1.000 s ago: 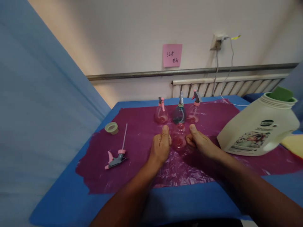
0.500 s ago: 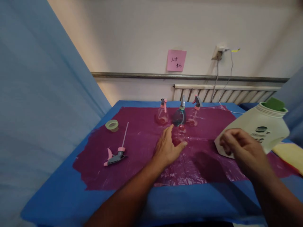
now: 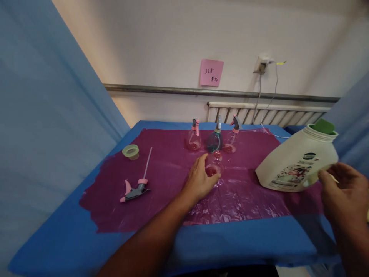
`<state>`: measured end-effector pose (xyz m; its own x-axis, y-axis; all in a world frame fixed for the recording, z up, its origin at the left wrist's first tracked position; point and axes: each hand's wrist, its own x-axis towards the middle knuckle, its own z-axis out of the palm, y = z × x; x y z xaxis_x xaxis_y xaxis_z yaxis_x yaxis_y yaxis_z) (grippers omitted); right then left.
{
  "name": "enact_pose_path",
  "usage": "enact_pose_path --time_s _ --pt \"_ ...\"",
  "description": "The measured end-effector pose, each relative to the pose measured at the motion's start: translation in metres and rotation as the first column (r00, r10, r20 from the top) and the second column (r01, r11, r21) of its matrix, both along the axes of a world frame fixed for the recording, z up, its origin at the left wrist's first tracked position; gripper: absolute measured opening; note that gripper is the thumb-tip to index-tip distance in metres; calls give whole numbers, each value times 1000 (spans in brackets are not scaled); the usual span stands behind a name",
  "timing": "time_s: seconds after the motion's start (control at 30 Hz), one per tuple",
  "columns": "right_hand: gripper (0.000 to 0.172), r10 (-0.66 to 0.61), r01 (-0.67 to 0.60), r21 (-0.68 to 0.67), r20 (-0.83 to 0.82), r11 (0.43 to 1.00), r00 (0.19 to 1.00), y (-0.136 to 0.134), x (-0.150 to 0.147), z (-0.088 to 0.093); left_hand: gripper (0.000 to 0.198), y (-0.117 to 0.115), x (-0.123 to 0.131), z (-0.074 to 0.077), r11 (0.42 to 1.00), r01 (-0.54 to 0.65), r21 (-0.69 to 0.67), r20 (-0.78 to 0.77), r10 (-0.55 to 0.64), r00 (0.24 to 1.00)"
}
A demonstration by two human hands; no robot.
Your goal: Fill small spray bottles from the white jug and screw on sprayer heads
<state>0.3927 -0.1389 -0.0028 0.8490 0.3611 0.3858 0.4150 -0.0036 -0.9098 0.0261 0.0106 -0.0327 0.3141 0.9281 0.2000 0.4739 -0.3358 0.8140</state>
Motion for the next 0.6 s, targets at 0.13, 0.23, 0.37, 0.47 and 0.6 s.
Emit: enact_pose_path --time_s 0.13,0.23,0.37,0.47,0.6 --pt "31 42 -43 -32 -11 999 999 7 6 -3 87 -1 0 5 999 -35 20 31 35 999" --pt "19 42 -46 -109 -40 993 998 12 6 2 86 -2 -2 7 1000 -26 13 0 26 1000" --pt "18 -124 104 -341 -38 934 992 16 9 10 83 -3 -4 6 1000 21 -5 -56 -21 998" --pt "14 -143 106 -364 -78 926 987 20 14 8 79 -3 -4 5 999 43 3 -66 -43 997" --pt "13 -65 45 -284 -61 958 996 23 22 -7 75 -1 -5 4 998 56 10 -53 -55 997"
